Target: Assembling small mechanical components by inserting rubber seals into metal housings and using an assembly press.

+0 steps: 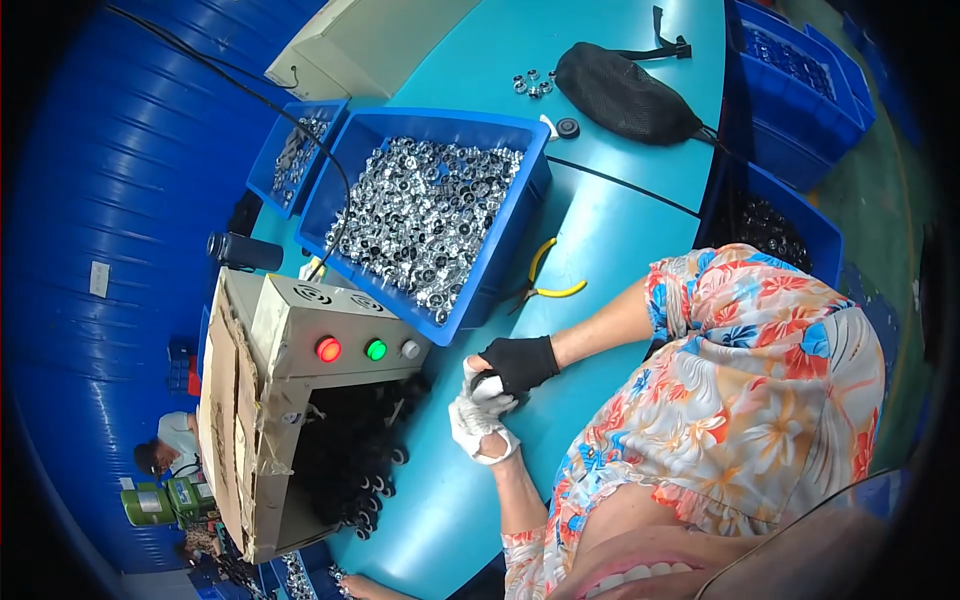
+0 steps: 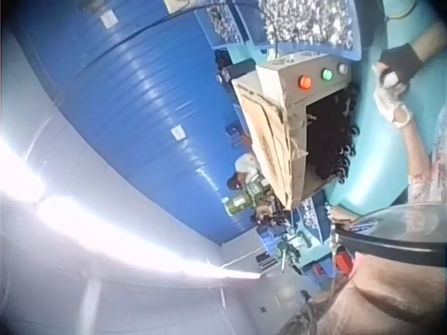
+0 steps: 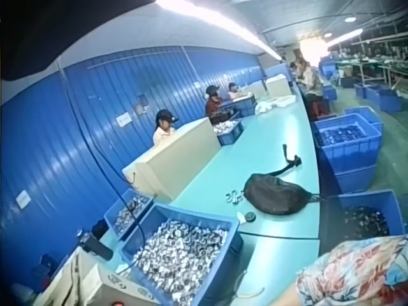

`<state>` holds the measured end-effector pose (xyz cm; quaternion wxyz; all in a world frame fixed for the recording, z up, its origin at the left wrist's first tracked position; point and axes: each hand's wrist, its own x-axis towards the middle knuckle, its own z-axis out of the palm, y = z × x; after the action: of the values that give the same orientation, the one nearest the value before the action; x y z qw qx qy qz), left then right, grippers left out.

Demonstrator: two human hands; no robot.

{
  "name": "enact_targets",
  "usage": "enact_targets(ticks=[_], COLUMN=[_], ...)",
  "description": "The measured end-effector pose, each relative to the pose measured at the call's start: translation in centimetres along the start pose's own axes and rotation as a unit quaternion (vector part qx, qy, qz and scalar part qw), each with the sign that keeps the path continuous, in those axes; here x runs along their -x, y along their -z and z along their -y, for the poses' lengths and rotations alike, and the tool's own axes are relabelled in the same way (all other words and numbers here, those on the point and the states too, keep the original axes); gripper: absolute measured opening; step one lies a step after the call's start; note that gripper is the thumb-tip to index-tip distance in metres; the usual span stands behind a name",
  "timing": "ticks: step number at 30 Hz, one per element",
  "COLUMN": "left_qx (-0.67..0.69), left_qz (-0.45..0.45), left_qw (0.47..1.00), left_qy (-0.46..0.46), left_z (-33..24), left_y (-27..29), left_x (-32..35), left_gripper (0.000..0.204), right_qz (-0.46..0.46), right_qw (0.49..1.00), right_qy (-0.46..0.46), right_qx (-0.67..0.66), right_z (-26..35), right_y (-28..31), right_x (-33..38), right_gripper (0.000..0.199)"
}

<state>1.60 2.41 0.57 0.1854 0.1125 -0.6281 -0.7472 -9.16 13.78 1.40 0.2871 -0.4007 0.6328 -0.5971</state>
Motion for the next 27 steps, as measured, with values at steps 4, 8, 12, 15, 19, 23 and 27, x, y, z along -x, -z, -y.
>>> enact_targets(ticks=[4,8,12,15,19,23,27], left_qx=[-0.041,0.061,0.066,0.053,0.064,-0.018,-0.060], left_qz=[-0.043,-0.057,-0.048,-0.068,-0.033,-0.070,-0.078], left_qw=[0.998,0.995,0.995,0.995,0.996,0.997,0.995], left_qy=[0.018,0.053,0.061,0.057,0.050,0.016,-0.028], left_z=[-0.6,0.2,0.2,-0.2,0.0,0.6,0.5], left_y=[-1.2,-0.4,-0.1,-0.5,-0.8,-0.4,-0.3], left_x=[0.3,-0.3,-0.7,-0.8,-0.3,-0.1,-0.2], left_gripper=[0.034,0.041,0.044,0.043,0.036,0.029,0.029], right_qz=[-0.021,-0.049,-0.007,-0.025,-0.046,-0.042,-0.026], right_qw=[0.999,0.997,0.999,0.999,0.979,0.996,0.999], right_qy=[0.025,0.049,-0.017,0.036,0.147,0.084,0.039], right_qx=[-0.002,0.037,-0.032,-0.011,0.131,0.013,-0.018], right_z=[-0.9,-1.7,0.1,-1.7,-2.4,-2.0,-1.5], right_y=[0.0,-0.5,0.2,-0.2,-0.5,-0.9,-0.6], right_x=[0.2,-0.1,0.3,-0.3,-0.1,0.1,0.1], right_gripper=[0.030,0.033,0.034,0.033,0.029,0.026,0.026])
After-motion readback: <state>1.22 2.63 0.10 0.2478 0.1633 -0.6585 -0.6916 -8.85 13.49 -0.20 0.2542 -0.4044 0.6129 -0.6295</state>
